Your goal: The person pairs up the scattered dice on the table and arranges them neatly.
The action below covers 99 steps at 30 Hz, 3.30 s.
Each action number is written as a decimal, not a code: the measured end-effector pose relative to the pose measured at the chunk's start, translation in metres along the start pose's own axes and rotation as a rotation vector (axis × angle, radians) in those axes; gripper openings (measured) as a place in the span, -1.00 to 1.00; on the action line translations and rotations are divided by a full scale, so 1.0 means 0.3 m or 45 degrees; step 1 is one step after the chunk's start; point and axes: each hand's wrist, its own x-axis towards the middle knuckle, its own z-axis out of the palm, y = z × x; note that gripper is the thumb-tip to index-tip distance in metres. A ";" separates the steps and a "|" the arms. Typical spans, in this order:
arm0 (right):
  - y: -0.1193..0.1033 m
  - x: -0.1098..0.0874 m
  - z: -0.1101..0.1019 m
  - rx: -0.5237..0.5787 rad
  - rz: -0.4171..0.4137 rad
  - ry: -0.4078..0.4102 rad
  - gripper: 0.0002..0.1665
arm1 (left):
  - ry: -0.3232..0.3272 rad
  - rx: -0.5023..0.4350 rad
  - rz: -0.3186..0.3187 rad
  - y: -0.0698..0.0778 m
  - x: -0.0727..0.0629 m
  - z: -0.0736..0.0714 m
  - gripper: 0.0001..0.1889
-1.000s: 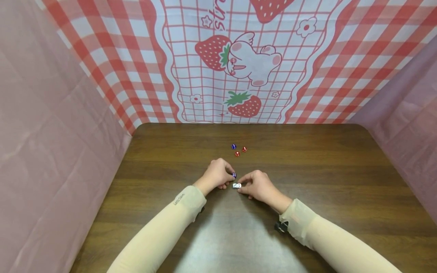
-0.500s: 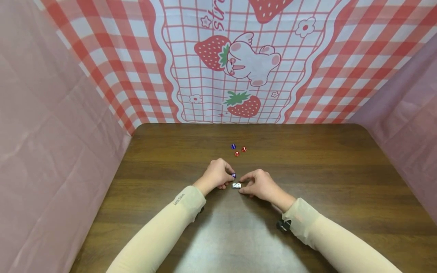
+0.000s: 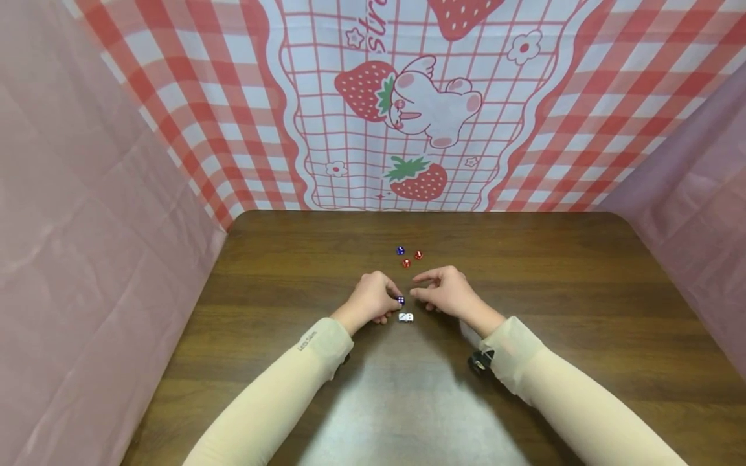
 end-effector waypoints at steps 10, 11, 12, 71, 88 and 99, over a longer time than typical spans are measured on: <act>-0.021 0.114 0.036 0.037 0.022 0.081 -0.64 | -0.007 0.017 0.023 -0.003 0.003 0.000 -0.90; -0.021 0.126 0.040 0.035 0.025 0.092 -0.64 | -0.008 0.017 0.026 -0.004 0.002 0.000 -0.90; -0.019 0.139 0.043 0.030 0.026 0.103 -0.64 | -0.010 0.017 0.026 -0.005 0.002 -0.001 -0.90; -0.057 0.242 0.075 -0.185 0.080 0.135 -0.54 | -0.002 0.048 0.059 0.002 -0.009 -0.009 -0.90; -0.029 0.234 0.069 -0.227 0.041 0.147 -0.64 | -0.011 0.039 0.044 0.000 -0.008 -0.004 -0.90; -0.037 0.220 0.063 -0.267 0.032 0.088 -0.75 | -0.017 0.027 0.045 -0.005 -0.003 -0.003 -0.91</act>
